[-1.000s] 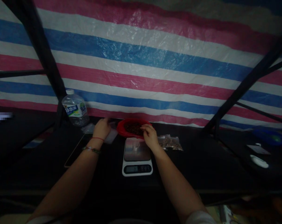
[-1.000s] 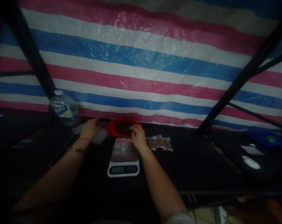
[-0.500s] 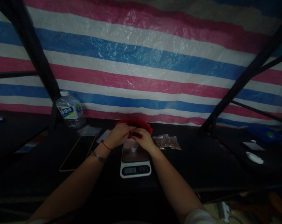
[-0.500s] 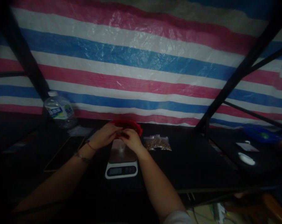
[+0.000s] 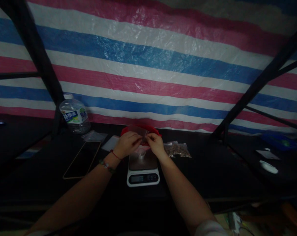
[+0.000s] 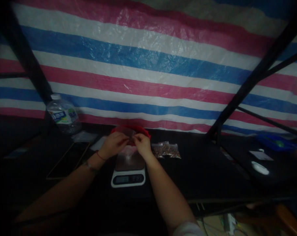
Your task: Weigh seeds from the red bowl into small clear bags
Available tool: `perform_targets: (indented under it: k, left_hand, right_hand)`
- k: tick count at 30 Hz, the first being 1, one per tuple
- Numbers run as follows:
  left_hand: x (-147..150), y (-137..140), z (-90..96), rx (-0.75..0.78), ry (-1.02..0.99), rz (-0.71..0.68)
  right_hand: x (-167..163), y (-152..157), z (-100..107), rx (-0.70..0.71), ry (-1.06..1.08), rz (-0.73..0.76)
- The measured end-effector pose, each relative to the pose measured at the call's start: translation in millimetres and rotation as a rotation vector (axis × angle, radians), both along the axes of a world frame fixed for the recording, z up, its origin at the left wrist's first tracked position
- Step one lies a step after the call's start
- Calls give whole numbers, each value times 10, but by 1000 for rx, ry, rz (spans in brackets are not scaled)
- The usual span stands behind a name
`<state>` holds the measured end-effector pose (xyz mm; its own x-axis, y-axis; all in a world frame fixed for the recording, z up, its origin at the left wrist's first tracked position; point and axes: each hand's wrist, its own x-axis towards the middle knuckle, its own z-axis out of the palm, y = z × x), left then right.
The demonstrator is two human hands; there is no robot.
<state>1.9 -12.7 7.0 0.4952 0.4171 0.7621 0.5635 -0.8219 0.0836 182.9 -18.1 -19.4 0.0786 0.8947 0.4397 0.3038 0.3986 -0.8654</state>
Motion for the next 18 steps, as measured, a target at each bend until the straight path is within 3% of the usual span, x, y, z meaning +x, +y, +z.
perform_targets:
  k: [10, 18]
  left_hand:
    - [81, 63, -139, -303, -75, -14]
    - [39, 58, -166, -451, -177, -158]
  right_hand:
    - [-80, -109, 93, -32, 30, 65]
    - [-74, -103, 63, -78, 64, 138]
